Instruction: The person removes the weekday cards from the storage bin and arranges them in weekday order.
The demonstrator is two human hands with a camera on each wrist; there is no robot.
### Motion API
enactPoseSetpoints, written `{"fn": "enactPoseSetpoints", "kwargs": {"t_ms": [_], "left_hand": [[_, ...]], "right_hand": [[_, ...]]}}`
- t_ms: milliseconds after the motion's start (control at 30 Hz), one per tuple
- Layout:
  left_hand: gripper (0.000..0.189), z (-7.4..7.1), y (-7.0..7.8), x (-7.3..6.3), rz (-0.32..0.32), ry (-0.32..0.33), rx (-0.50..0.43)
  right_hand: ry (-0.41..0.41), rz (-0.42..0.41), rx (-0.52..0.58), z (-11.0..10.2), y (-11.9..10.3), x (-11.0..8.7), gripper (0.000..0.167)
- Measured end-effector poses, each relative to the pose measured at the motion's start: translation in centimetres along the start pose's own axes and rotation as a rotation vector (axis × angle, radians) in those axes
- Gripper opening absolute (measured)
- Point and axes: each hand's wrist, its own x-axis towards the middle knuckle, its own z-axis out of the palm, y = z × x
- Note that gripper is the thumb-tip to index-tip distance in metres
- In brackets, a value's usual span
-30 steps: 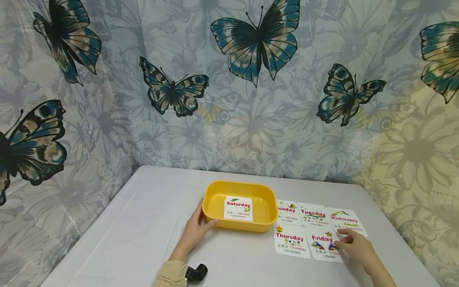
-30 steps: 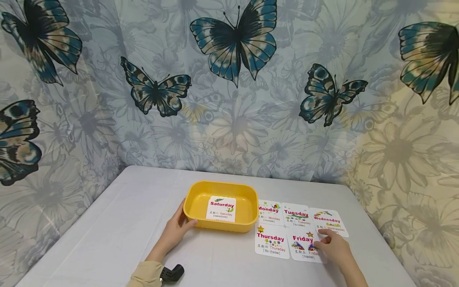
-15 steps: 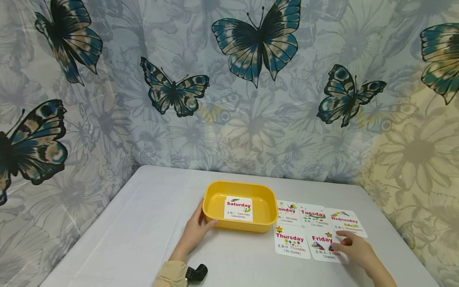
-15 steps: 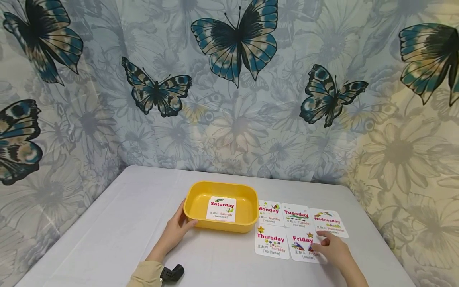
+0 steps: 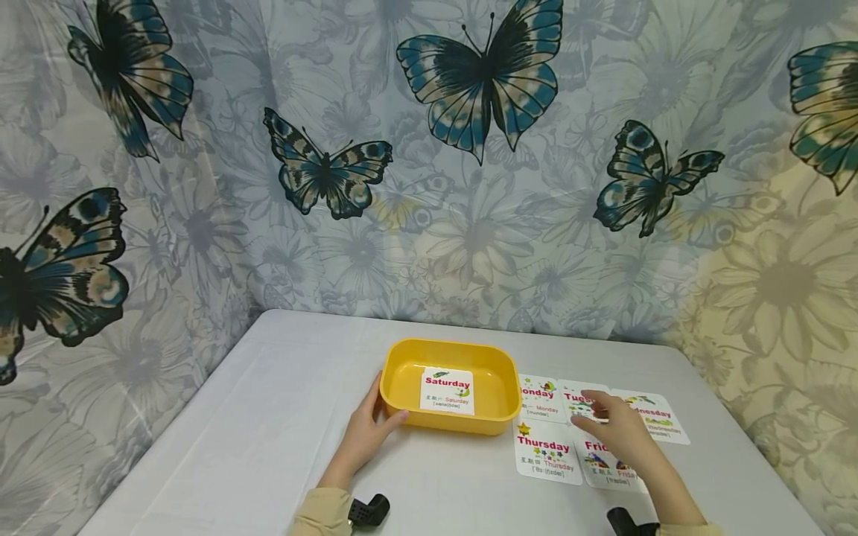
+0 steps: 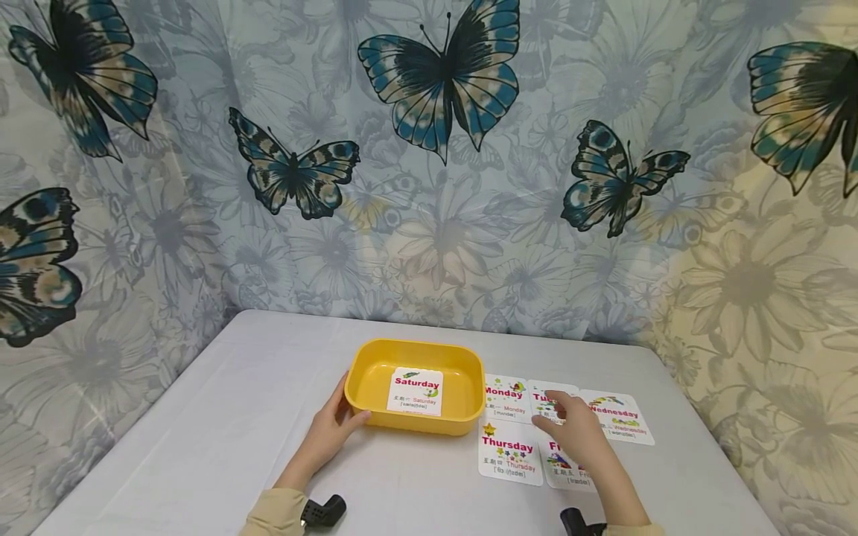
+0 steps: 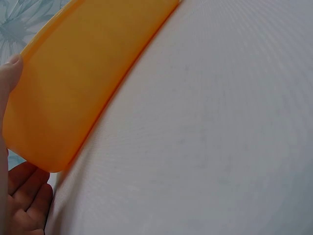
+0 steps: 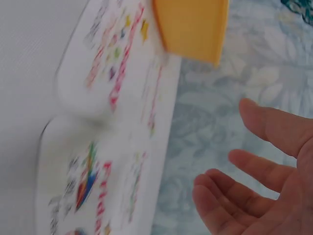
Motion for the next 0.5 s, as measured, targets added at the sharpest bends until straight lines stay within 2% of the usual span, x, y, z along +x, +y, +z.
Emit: {"fn": "enactPoseSetpoints", "kwargs": {"t_ms": [133, 367, 500], "left_hand": [[0.085, 0.0, -0.1, 0.0, 0.005, -0.002, -0.006], [0.090, 0.8, -3.9, 1.2, 0.012, 0.007, -0.009], [0.092, 0.7, -4.3, 1.3, 0.007, 0.008, -0.005]], "right_hand": [[-0.003, -0.019, 0.002, 0.9, -2.2, 0.9, 0.064], [0.016, -0.048, 0.043, 2.8, -5.0, 2.4, 0.056], [0.012, -0.078, 0.073, 4.1, -6.5, 3.1, 0.052]]}}
